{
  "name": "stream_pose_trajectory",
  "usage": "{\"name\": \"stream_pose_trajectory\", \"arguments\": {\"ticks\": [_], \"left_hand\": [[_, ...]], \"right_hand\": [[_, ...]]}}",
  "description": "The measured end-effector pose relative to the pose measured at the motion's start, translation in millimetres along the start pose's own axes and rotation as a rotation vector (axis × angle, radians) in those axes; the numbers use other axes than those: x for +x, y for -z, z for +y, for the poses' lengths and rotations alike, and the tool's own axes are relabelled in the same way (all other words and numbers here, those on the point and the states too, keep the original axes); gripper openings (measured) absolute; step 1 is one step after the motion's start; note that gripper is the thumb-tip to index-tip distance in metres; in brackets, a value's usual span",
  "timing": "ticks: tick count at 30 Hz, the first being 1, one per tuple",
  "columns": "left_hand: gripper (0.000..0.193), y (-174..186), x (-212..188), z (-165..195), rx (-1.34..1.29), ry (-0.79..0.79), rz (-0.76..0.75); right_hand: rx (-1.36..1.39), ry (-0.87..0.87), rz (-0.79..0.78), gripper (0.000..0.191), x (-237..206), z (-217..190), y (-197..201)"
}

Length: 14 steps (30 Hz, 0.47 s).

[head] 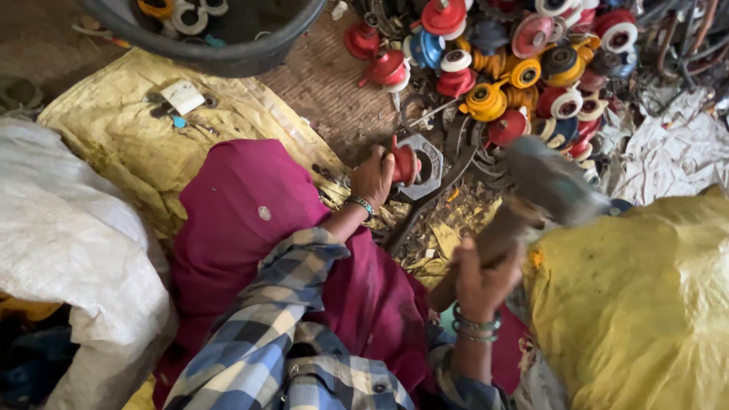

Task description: The person sits on the floor and uses a hammer to strike a blue plastic component held in a metal fixture. They repeatedly adjust the component and strike it to separate or modify it, then place the finished piece into a white sack.

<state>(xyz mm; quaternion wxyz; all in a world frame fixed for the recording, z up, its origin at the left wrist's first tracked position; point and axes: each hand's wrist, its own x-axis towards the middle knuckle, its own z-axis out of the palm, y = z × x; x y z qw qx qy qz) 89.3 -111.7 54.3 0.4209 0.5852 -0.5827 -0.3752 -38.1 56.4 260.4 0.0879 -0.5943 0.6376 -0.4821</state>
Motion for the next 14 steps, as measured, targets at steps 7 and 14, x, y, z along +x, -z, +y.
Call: {"name": "stream_pose_trajectory", "arguments": {"ticks": [7, 14], "left_hand": [[0.04, -4, 2, -4, 0.057, -0.03, 0.012], [0.044, 1, -2, 8, 0.199, -0.026, -0.065]], "right_hand": [[0.035, -0.027, 0.063, 0.041, 3, 24, 10], [-0.391, -0.233, -0.384, 0.047, -61, 116, -66]]}}
